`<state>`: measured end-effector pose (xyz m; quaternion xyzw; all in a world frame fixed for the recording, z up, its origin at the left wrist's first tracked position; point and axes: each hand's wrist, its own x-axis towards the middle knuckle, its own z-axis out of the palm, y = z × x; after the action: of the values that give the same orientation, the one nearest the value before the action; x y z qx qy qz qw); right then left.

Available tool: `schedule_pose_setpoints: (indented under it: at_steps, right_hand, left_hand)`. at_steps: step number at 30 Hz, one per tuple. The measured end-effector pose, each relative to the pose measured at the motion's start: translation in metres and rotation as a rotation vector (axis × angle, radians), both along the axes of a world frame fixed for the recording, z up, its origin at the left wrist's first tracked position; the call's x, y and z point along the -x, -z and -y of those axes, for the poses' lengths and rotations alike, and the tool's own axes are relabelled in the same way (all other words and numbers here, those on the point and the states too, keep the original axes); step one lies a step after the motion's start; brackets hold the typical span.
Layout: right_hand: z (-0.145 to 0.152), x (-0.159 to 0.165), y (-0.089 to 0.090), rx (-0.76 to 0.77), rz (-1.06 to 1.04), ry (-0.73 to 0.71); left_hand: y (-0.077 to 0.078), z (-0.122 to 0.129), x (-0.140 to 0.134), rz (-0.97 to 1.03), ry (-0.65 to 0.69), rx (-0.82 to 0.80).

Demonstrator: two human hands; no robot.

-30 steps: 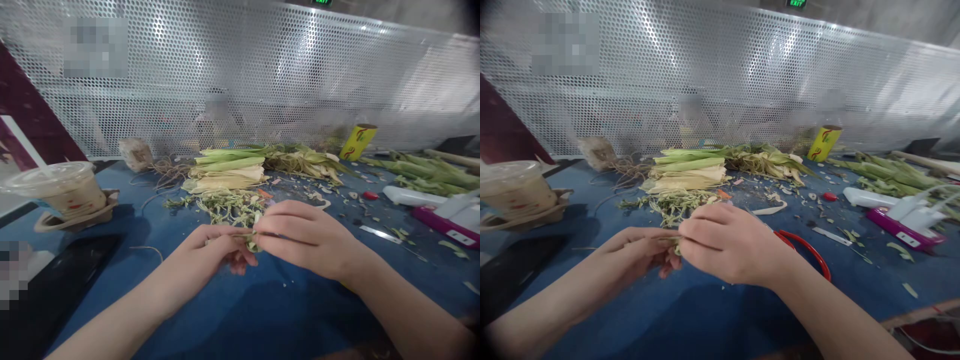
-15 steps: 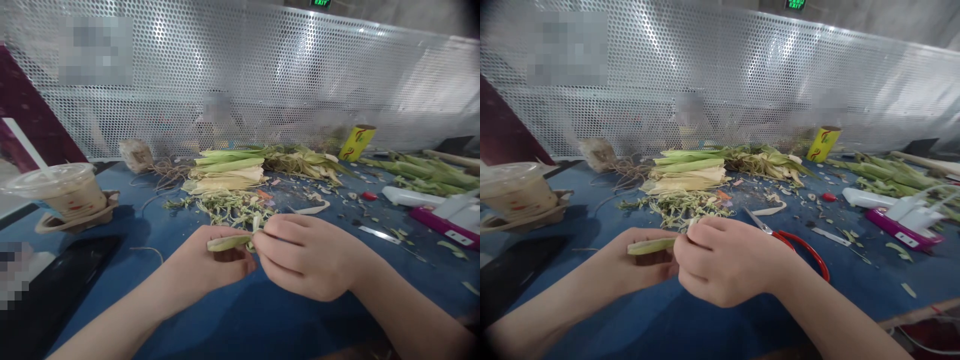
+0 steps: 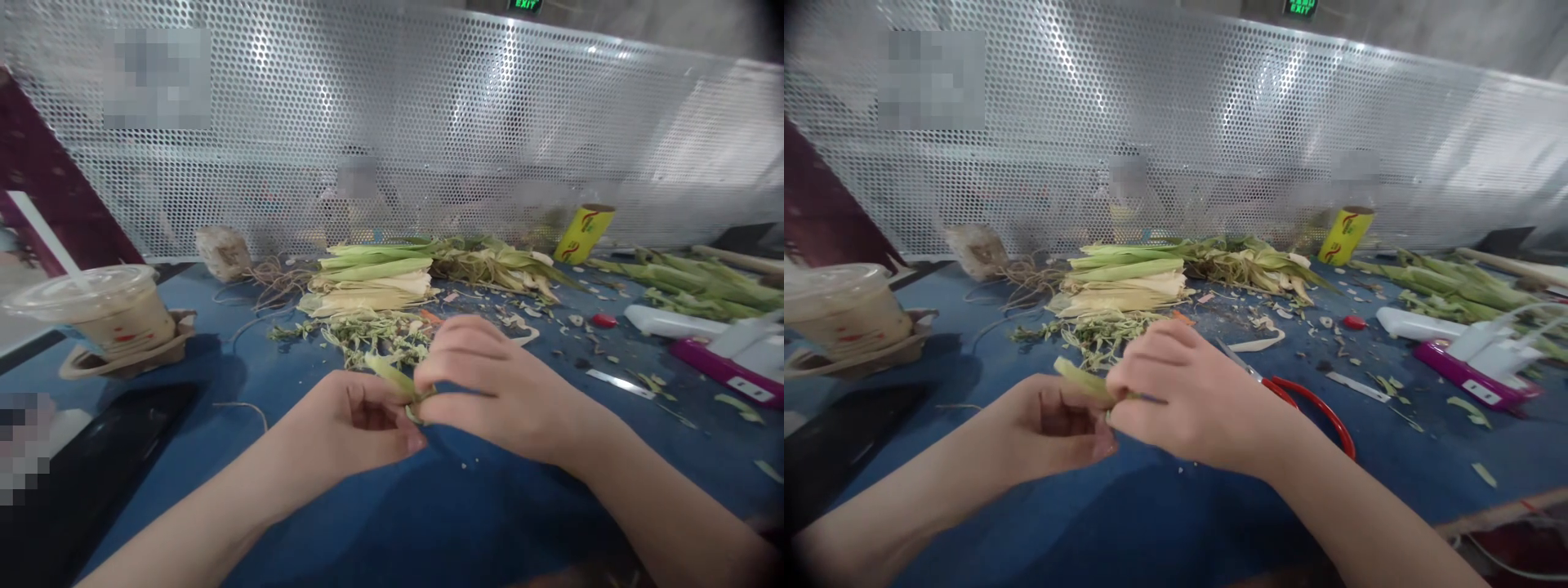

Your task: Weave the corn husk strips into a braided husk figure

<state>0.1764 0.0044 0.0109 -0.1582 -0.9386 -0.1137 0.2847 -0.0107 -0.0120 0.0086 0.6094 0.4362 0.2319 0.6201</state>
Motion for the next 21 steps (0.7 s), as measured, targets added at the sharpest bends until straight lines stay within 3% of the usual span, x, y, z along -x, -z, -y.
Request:
schedule_pose_setpoints:
  at_steps: [8, 15, 21]
  right_hand:
    - [-0.009, 0.005, 0.009, 0.65, -0.296, -0.061]
    - [-0.003, 0.017, 0.019, 0.919, -0.581, -0.04]
    - [-0.003, 0.017, 0.02, 1.104, -0.451, -0.054]
  left_hand:
    - [-0.009, 0.004, 0.003, -0.074, -0.04, -0.092]
    - [-0.019, 0.01, 0.002, -0.328, -0.041, -0.463]
    - [-0.013, 0.01, 0.001, -0.425, 0.017, -0.593]
